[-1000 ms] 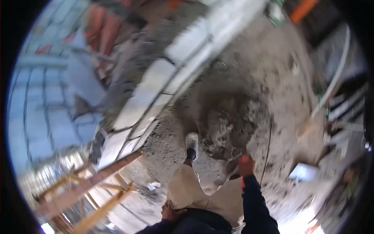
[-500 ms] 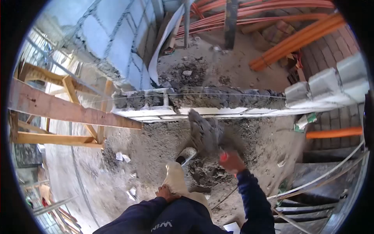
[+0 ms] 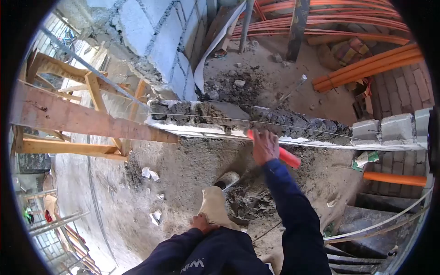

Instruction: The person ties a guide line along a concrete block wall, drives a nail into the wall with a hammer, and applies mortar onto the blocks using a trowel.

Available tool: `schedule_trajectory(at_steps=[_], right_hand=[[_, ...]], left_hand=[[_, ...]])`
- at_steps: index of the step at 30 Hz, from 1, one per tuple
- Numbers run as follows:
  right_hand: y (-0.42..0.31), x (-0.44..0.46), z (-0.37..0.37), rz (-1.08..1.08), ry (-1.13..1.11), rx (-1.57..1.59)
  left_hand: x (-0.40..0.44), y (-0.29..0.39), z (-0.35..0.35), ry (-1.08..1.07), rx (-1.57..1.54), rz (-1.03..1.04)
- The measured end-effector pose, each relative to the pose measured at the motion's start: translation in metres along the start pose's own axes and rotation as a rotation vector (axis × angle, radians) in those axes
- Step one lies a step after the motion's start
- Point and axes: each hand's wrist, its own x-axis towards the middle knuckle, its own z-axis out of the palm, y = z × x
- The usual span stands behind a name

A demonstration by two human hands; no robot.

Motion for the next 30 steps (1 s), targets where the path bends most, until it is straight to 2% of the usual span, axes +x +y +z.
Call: schedule_trajectory(at_steps=[1, 3, 5, 7, 10, 13, 17, 20, 21, 24, 25, 27, 28, 29, 30], right_hand=[[0.006, -0.013, 0.003, -0.024, 0.045, 0.009], [0.002, -0.037, 0.005, -0.08, -0.029, 0.155], [-0.012, -0.054, 0.009, -0.017, -0.066, 0.353], [-0.036, -0.065, 0.02, 0.14, -0.06, 0.612], [-0.02, -0.086, 0.058, 0.302, -0.253, 0.6], [0.017, -0.133, 0.055, 0.406, -0.205, 0.63], [0.057, -0.237, 0.02, 0.557, -0.296, 0.638], [0.059, -0.34, 0.019, 0.763, -0.15, 0.748], [0.059, -0.367, 0.014, 0.879, -0.284, 0.815], [0.059, -0.486, 0.086, 1.189, -0.397, 0.839], [0.058, -0.516, 0.111, 1.265, -0.36, 0.728], [0.063, -0.573, 0.16, 1.428, -0.513, 0.581], [0.071, -0.583, 0.165, 1.511, -0.56, 0.59], [0.076, -0.609, 0.19, 1.645, -0.491, 0.682], [0.082, -0.628, 0.215, 1.662, -0.523, 0.635]], left_hand=[[0.0, 0.0, 0.0, -0.01, -0.025, -0.028], [0.0, 0.001, -0.003, -0.04, -0.047, -0.069], [0.003, 0.006, -0.01, -0.071, 0.003, -0.061], [0.0, 0.01, -0.013, -0.094, 0.057, -0.051], [-0.003, 0.016, -0.019, -0.093, 0.112, -0.055], [0.004, 0.011, -0.017, -0.095, 0.135, -0.043], [0.005, 0.014, -0.009, -0.122, 0.182, 0.006], [0.012, 0.008, 0.012, -0.075, 0.284, 0.033], [0.017, 0.005, 0.022, -0.05, 0.328, 0.054], [0.011, 0.004, 0.039, 0.118, 0.423, 0.198], [0.016, -0.004, 0.044, 0.074, 0.45, 0.203], [0.015, -0.011, 0.053, 0.046, 0.52, 0.189], [0.014, -0.015, 0.057, 0.04, 0.547, 0.17], [0.013, -0.021, 0.061, 0.04, 0.576, 0.193], [0.012, -0.028, 0.065, 0.042, 0.598, 0.214]])
